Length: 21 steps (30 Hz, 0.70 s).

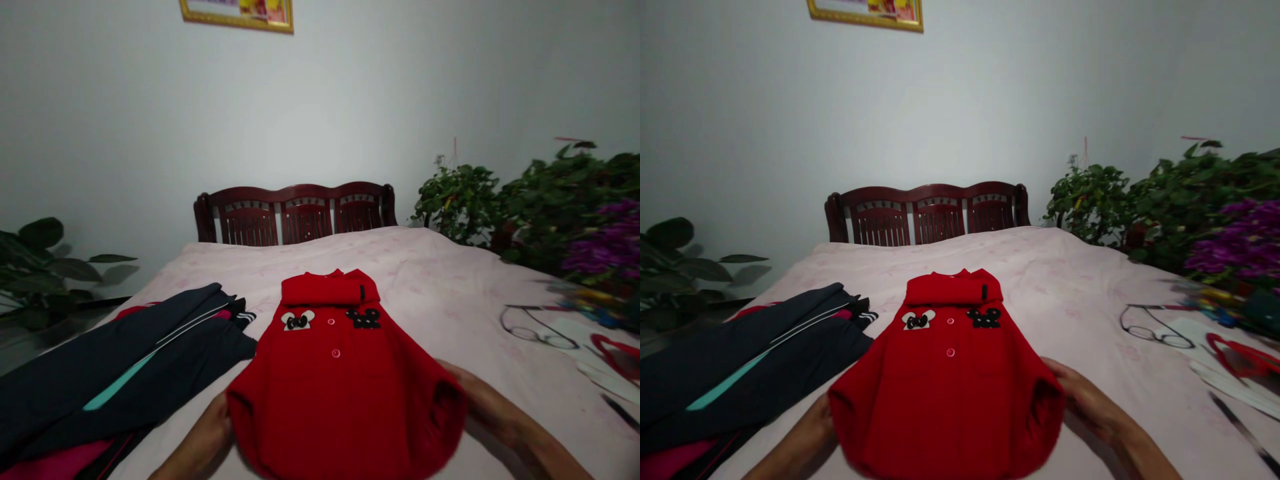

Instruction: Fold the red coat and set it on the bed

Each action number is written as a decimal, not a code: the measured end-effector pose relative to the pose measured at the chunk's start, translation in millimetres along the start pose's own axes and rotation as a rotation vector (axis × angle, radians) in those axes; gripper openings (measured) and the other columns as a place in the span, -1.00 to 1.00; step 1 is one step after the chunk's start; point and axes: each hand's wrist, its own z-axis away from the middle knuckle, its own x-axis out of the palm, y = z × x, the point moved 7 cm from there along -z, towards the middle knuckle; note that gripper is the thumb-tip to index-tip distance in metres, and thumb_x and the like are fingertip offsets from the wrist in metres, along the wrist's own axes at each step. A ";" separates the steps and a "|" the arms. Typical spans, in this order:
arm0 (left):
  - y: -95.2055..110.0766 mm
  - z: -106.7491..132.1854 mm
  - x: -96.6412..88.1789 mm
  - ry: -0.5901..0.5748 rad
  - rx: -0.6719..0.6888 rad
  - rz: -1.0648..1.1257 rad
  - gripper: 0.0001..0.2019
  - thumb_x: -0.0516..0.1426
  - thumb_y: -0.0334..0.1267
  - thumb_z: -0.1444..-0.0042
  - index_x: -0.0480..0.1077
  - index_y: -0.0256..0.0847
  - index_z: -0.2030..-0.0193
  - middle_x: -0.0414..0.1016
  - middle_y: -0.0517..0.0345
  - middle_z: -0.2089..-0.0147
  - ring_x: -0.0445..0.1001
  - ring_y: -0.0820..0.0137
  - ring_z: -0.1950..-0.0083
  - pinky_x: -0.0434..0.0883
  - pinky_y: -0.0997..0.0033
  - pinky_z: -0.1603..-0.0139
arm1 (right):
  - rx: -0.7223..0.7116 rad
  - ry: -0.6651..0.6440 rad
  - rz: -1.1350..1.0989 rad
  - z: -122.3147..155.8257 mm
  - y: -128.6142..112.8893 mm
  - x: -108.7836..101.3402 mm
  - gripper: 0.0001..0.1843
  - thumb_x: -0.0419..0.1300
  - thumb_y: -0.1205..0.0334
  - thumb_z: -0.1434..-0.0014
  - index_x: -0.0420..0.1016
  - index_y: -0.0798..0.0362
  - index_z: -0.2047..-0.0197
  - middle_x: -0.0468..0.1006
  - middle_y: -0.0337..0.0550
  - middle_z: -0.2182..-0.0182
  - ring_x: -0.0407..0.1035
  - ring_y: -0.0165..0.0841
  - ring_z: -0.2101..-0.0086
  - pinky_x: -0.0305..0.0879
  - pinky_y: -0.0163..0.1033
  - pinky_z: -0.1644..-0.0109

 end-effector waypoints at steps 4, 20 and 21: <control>17.8 -14.4 42.8 -0.329 0.469 -0.768 -0.30 0.03 -0.38 -0.17 0.03 0.15 -0.44 -0.15 0.23 -0.54 -0.14 0.10 -0.52 -0.08 -0.15 -0.47 | -0.453 -0.012 0.579 -19.0 -6.0 35.4 -0.36 0.09 0.35 -0.14 0.34 -0.20 -0.29 0.31 -0.11 -0.30 0.21 -0.15 -0.26 0.18 0.09 -0.31; 129.2 -111.5 38.6 -0.076 0.545 -0.675 -0.67 0.02 -0.21 -0.20 0.54 -0.11 0.01 0.59 0.07 -0.05 0.49 0.19 -0.10 0.34 0.17 -0.24 | -0.749 0.163 0.866 -76.6 -95.1 40.5 -0.67 0.13 0.09 -0.18 0.59 -0.05 0.05 0.62 -0.08 0.03 0.47 -0.16 0.01 0.36 0.00 -0.15; 155.8 -115.8 30.4 -0.022 0.550 -0.588 -0.68 0.03 -0.20 -0.17 0.55 -0.16 0.06 0.61 0.06 0.02 0.51 0.19 -0.04 0.39 0.19 -0.17 | -0.736 0.209 0.775 -75.1 -121.1 35.6 -0.68 0.15 0.04 -0.17 0.61 -0.06 0.10 0.63 -0.10 0.05 0.48 -0.17 0.04 0.39 -0.03 -0.11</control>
